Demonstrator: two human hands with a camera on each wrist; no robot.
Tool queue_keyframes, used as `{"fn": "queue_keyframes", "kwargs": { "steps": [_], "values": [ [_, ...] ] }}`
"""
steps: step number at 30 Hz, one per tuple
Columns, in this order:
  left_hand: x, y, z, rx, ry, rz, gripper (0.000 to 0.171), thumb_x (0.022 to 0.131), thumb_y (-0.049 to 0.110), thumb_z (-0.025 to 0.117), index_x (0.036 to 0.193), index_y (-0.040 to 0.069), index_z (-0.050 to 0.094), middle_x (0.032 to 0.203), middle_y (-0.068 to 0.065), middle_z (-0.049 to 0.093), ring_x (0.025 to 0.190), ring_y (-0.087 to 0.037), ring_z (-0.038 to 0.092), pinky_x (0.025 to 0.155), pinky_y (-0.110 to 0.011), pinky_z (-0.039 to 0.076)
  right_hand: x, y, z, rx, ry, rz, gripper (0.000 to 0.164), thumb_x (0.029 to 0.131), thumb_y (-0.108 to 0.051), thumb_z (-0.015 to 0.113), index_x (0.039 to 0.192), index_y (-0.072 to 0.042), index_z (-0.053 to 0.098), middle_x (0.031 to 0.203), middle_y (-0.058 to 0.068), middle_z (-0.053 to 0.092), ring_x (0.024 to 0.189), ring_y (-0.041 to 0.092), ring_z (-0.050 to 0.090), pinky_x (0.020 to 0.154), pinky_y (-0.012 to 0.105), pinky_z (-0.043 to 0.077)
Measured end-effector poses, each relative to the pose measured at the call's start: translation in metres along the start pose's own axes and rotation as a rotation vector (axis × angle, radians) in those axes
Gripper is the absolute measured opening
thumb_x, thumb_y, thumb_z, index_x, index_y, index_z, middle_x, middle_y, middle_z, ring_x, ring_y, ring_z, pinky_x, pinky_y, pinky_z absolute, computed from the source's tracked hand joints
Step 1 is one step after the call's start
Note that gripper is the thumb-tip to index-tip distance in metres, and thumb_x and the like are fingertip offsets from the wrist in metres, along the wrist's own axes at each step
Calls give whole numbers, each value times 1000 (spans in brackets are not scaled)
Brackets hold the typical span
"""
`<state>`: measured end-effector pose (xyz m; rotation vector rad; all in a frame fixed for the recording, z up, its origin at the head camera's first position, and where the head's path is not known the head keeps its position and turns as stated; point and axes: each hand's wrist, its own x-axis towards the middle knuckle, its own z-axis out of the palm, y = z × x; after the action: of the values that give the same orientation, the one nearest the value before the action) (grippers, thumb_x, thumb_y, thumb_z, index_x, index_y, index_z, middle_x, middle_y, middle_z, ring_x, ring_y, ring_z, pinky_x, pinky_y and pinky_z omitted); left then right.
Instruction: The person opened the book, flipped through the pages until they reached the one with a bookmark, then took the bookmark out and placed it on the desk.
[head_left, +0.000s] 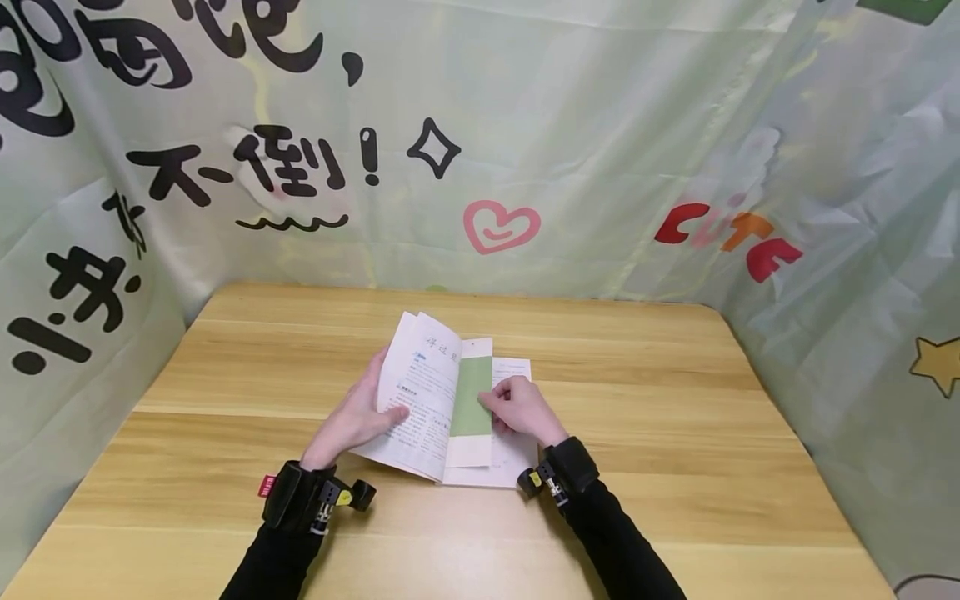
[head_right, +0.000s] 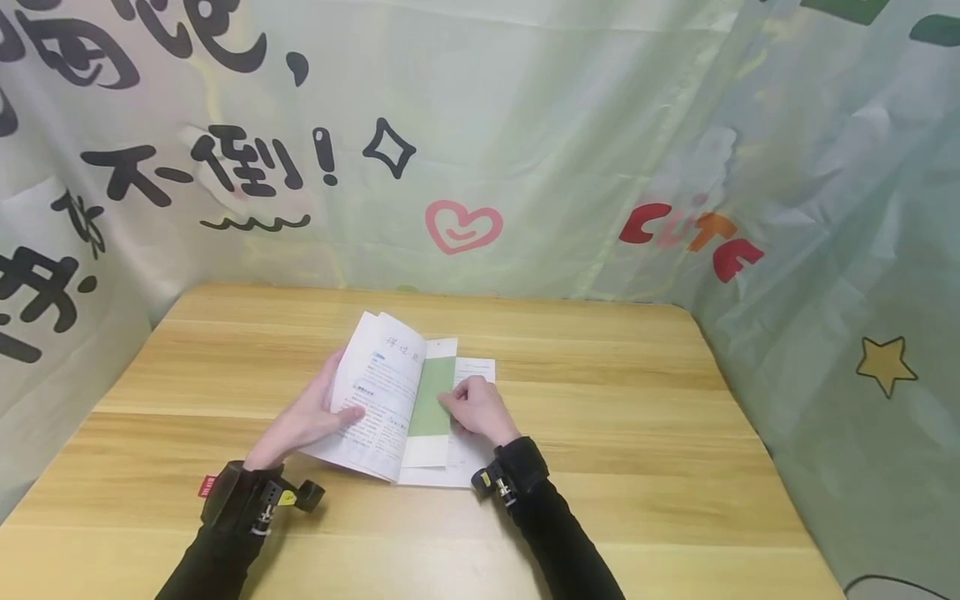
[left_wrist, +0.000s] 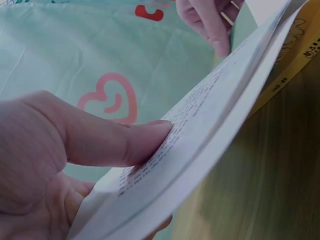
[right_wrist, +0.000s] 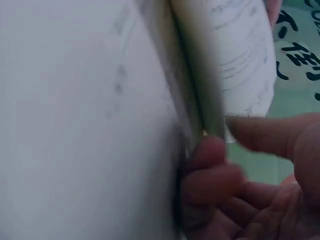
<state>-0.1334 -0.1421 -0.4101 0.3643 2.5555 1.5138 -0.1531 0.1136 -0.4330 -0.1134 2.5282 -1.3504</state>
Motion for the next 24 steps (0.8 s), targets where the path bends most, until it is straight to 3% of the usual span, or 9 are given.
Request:
{"fn": "queue_keyframes", "kwargs": {
  "steps": [7, 12, 18, 24],
  "values": [
    [0, -1, -1, 19, 3, 32, 97, 75, -8, 66, 152, -1, 9, 108, -26, 60, 81, -29, 63, 82, -54, 50, 3, 4, 1, 101, 10, 2, 23, 92, -13, 62, 74, 2, 62, 48, 1, 52, 38, 10, 45, 38, 20, 38],
    [0, -1, -2, 15, 5, 33, 97, 75, -9, 66, 152, -1, 9, 110, -26, 59, 80, -29, 64, 79, -52, 52, 1, 7, -6, 177, 10, -2, 21, 92, -11, 62, 76, 4, 62, 48, 1, 52, 38, 10, 45, 38, 19, 37],
    [-2, 1, -3, 11, 2, 19, 97, 75, -8, 66, 152, 0, 8, 111, -27, 59, 79, -27, 64, 78, -50, 53, -1, 18, -21, 309, 19, -1, 21, 90, -12, 64, 86, 9, 62, 53, -2, 51, 43, 7, 46, 40, 17, 34],
    [-1, 2, -3, 20, 7, 21, 97, 75, -5, 67, 152, -1, 8, 127, -30, 51, 93, -34, 60, 90, -57, 45, -7, 30, -45, 304, 47, -29, 23, 92, -12, 63, 88, 11, 62, 54, -3, 49, 43, 7, 43, 42, 18, 32]
  ]
}}
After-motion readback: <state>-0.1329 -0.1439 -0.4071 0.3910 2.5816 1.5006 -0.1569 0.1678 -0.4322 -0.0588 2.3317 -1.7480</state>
